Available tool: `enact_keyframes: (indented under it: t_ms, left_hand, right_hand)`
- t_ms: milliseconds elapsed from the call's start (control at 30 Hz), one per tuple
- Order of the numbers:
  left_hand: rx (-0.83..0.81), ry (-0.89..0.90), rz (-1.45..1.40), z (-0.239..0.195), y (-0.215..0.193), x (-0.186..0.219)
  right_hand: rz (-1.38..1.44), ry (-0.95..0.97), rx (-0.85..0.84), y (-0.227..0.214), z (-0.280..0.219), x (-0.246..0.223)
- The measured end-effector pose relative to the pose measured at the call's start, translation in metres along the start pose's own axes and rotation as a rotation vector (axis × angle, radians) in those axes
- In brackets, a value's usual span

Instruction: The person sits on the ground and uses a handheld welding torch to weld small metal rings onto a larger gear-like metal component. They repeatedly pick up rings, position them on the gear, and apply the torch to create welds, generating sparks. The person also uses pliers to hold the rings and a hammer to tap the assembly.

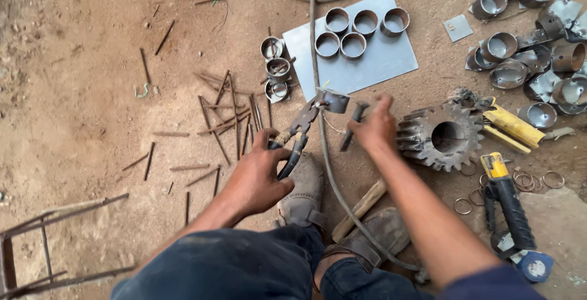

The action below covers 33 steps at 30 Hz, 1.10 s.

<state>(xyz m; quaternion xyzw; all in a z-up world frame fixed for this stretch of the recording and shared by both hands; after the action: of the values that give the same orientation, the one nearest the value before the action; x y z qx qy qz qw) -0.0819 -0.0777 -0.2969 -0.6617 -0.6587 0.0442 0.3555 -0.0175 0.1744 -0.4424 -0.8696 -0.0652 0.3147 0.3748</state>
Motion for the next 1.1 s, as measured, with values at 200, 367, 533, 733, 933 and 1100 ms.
enact_keyframes:
  t_ms: [200,367,533,733,933,1100]
  left_hand:
    - [-0.037,0.128,-0.006,-0.003,0.008,0.024]
    - [-0.128,0.369,-0.056,0.000,0.035,0.070]
    - [-0.216,0.481,-0.037,0.018,0.071,0.112]
    - [-0.230,0.472,0.025,0.041,0.104,0.128]
    - [-0.367,0.330,0.099,0.041,0.115,0.126]
    - [-0.316,0.371,0.096,0.037,0.108,0.130]
  right_hand:
    - [-0.118,-0.378,0.178,-0.130,-0.074,0.004]
    - [-0.122,-0.517,0.425,-0.235,-0.154,0.003]
    - [-0.056,-0.746,0.567,-0.242,-0.191,0.007]
    - [-0.143,-0.828,0.607,-0.229,-0.196,0.017]
    - [-0.099,-0.896,0.576,-0.206,-0.170,0.025]
    - [-0.232,-0.792,0.573,-0.188,-0.156,0.022]
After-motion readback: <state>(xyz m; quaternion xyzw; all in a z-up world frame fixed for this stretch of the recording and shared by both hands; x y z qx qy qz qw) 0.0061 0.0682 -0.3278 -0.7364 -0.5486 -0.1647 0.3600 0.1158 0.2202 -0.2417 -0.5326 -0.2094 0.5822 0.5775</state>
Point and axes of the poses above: each hand's wrist, its own z-axis towards the middle knuckle, its own y-axis out of the palm, x = y × z, the point moved 7 cm from there along z, towards the middle knuckle, and after that the axes turned 8 degrees about -y, right-handed, at the moved point
